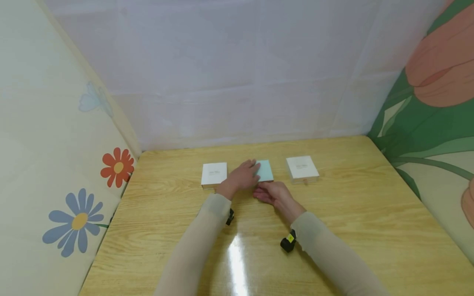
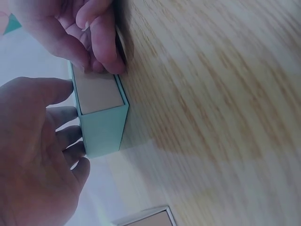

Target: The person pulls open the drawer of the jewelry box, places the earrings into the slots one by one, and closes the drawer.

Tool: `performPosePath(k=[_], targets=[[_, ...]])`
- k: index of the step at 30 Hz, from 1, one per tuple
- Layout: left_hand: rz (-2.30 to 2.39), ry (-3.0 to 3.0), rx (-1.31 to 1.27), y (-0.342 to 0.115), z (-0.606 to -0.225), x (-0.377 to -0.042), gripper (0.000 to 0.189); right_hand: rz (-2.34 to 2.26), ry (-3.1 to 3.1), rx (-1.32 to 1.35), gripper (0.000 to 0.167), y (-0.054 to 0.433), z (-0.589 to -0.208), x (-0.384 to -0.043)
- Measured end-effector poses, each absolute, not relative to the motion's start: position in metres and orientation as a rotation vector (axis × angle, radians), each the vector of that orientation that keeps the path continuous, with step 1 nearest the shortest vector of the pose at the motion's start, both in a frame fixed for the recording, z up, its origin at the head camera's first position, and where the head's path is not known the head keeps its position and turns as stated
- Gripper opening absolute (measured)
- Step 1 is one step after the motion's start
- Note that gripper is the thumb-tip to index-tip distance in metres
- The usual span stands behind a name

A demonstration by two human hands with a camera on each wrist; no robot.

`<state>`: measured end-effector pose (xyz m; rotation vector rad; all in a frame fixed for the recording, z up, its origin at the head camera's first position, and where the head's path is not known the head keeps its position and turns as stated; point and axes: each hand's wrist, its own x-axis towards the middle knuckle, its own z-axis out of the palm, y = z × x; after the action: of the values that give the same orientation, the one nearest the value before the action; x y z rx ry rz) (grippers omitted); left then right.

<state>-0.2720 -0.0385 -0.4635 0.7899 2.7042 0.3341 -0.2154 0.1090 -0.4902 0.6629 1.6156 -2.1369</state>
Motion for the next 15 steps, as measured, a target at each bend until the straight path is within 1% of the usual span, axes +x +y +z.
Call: performPosePath(k=[15], targets=[[0.426,2.731,0.760,-0.0358,-0.4611,-0.2661,0.060,-2.102,1.633,0.585,0.029,0.1129,-0.4911,-0.2105]])
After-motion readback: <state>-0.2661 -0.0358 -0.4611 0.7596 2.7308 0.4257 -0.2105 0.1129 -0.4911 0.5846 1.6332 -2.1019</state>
